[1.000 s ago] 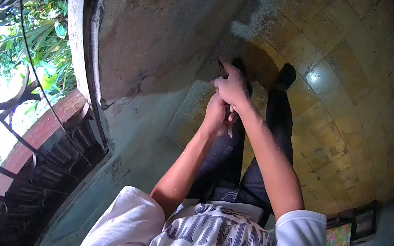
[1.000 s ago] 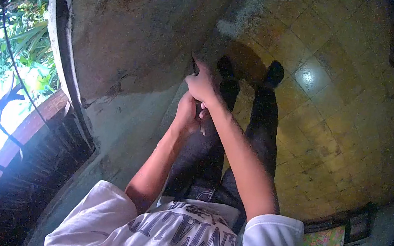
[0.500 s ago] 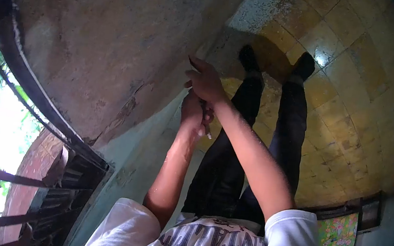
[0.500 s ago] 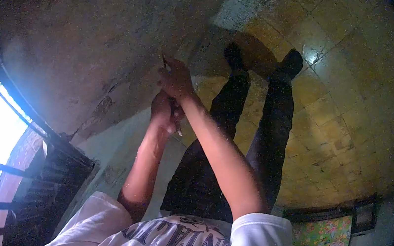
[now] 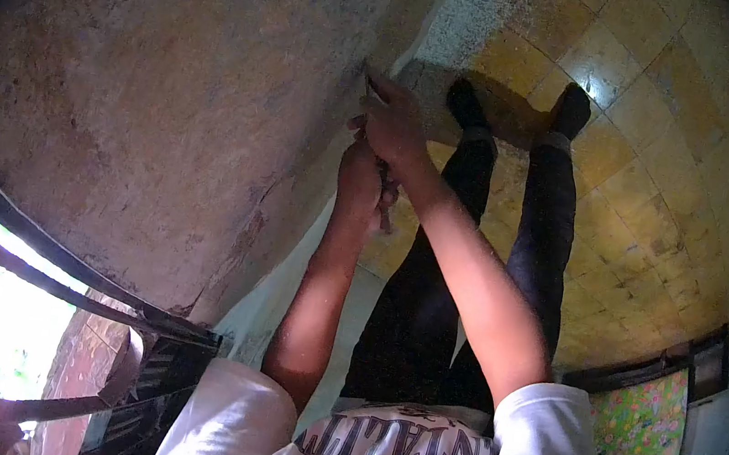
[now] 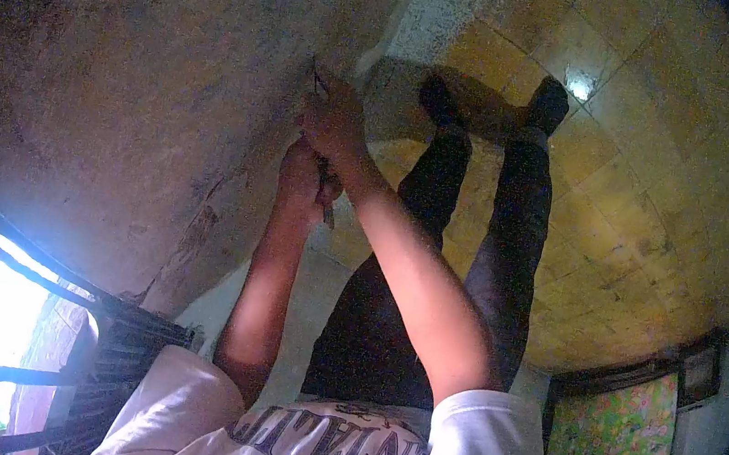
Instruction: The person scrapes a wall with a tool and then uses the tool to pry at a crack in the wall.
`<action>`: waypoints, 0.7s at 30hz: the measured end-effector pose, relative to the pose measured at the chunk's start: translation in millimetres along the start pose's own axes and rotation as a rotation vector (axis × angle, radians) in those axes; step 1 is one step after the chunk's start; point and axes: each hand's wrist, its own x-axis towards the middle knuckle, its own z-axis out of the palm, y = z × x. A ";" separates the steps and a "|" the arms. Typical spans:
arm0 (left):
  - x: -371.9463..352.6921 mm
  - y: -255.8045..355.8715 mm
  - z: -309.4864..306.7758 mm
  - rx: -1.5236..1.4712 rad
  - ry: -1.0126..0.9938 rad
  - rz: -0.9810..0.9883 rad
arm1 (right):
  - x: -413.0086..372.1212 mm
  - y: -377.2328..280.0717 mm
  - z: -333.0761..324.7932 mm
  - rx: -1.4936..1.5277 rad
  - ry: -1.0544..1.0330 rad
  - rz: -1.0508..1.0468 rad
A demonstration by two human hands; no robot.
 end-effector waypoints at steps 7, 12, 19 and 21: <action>-16.6 23.9 21.7 0.080 0.016 0.029 | 4.5 -33.8 -14.0 0.049 0.077 0.058; -4.3 27.9 24.2 0.038 -0.019 0.025 | 21.0 -29.6 -21.1 -0.136 0.065 -0.045; 3.5 16.8 39.4 0.015 -0.002 0.051 | 32.2 -23.5 -29.5 -0.090 -0.022 0.117; -0.1 22.1 44.8 -0.009 -0.036 0.049 | 31.3 -24.1 -32.4 -0.162 -0.027 0.017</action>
